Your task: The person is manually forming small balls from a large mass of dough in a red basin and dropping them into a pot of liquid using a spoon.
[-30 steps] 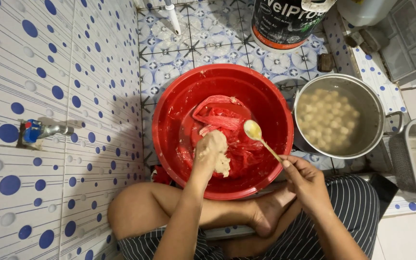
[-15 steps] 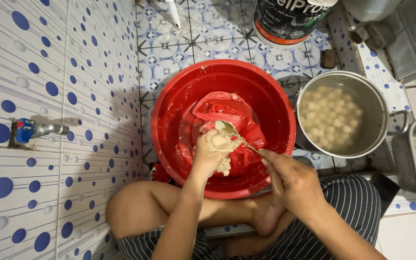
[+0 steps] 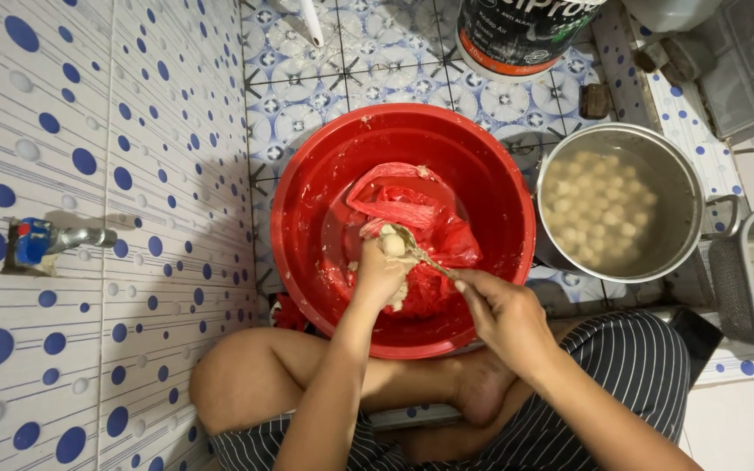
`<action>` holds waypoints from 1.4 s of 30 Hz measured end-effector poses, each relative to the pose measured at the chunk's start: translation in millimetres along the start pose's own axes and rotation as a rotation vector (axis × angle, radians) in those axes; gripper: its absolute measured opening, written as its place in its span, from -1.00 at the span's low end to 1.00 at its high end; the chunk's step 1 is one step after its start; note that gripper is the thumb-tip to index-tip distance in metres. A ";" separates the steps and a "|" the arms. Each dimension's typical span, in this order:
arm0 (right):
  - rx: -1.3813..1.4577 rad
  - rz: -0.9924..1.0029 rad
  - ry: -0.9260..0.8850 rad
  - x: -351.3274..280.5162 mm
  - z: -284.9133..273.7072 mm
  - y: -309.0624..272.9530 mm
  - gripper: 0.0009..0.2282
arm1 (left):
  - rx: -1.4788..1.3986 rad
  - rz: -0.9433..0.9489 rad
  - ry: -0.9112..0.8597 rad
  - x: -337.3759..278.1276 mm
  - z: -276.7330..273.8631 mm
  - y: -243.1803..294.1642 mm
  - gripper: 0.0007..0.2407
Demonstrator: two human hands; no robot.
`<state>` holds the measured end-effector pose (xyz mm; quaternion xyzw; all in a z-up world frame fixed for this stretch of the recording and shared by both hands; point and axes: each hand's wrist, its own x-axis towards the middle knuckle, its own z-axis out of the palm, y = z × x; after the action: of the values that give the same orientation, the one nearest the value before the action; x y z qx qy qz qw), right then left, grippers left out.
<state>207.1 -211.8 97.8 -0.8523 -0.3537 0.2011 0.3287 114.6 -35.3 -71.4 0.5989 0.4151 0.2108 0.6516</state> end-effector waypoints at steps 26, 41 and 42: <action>-0.027 0.393 0.467 62.1 -83.2 268.2 -0.84 | 0.312 -0.024 0.108 89.3 17.6 -165.9 -0.88; -0.126 0.376 0.461 81.3 -65.6 309.6 -0.82 | 1.295 -0.113 -0.336 94.5 -27.0 -214.8 -0.46; -0.120 0.385 0.463 80.5 -66.9 311.3 -0.83 | 1.394 -0.171 -0.396 98.2 -29.3 -214.3 -0.33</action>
<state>446.0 -346.7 -82.8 -0.9447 -0.1129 0.0390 0.3055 99.3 16.8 -302.7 0.8671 0.3726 -0.2665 0.1957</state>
